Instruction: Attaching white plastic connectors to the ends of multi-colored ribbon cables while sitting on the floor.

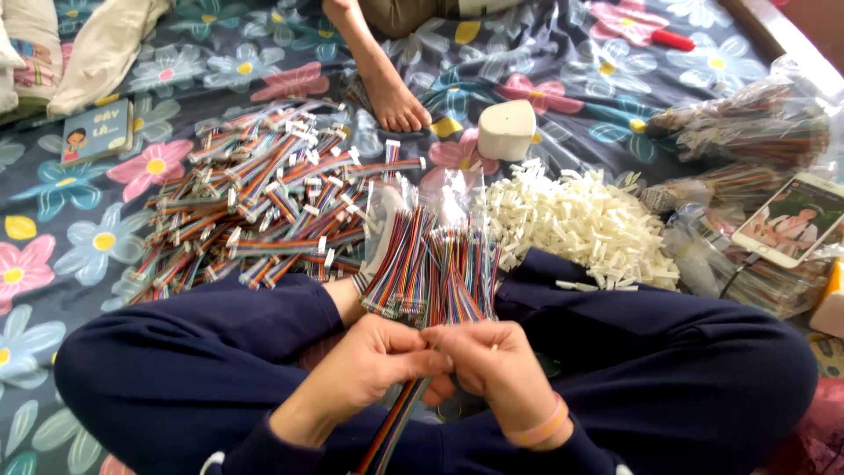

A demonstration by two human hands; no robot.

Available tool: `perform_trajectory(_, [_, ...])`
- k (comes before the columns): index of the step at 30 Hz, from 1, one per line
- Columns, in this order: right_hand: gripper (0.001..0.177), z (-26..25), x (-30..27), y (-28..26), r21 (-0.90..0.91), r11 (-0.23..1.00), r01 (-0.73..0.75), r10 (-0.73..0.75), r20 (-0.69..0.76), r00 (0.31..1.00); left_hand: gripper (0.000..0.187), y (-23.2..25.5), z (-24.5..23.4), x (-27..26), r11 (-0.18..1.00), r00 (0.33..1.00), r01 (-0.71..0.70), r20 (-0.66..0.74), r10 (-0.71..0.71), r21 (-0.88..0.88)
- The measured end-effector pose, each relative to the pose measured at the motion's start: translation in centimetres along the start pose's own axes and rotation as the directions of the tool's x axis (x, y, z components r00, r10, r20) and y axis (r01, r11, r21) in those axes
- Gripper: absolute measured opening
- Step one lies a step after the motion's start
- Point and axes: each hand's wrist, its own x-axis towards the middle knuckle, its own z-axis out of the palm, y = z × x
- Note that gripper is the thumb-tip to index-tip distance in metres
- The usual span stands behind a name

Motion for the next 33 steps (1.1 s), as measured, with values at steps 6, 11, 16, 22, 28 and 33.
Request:
perform_trajectory(6, [0.015, -1.1, 1.8, 4.8, 0.156, 0.962, 0.225, -0.186, -0.232, 0.955, 0.016, -1.7, 1.3, 0.4, 0.991, 0.924, 0.132, -0.362, -0.122, 0.004])
perform_trajectory(11, [0.017, -1.4, 2.1, 5.1, 0.211, 0.97, 0.117, -0.063, -0.247, 0.967, 0.014, -4.3, 0.9, 0.6, 0.929, 0.915, -0.039, -0.359, 0.181, 0.368])
perform_trajectory(16, [0.043, -3.5, 3.5, 9.5, 0.527, 0.833, -0.169, 0.256, -0.098, 0.962, 0.016, -7.5, -0.4, 1.3, 0.972, 0.928, 0.041, -0.369, 0.05, 0.233])
perform_trajectory(22, [0.051, -10.6, 9.7, 18.4, 0.704, 0.644, -0.3, 0.245, 0.181, 0.952, 0.01, -8.9, -1.7, 2.4, 0.879, 0.992, 0.068, -0.127, -0.008, 0.471])
perform_trajectory(28, [0.05, -11.6, 10.4, 20.4, 0.543, 0.766, -0.343, 0.318, 0.144, 0.937, 0.011, -8.9, -2.4, 3.0, 0.914, 0.997, 0.039, -0.082, -0.007, 0.404])
perform_trajectory(33, [0.036, -11.8, 13.2, 21.6, 0.354, 0.901, -0.249, 0.188, 0.199, 0.962, 0.012, -8.1, -4.3, 2.6, 0.941, 0.999, 0.037, -0.048, -0.022, 0.337])
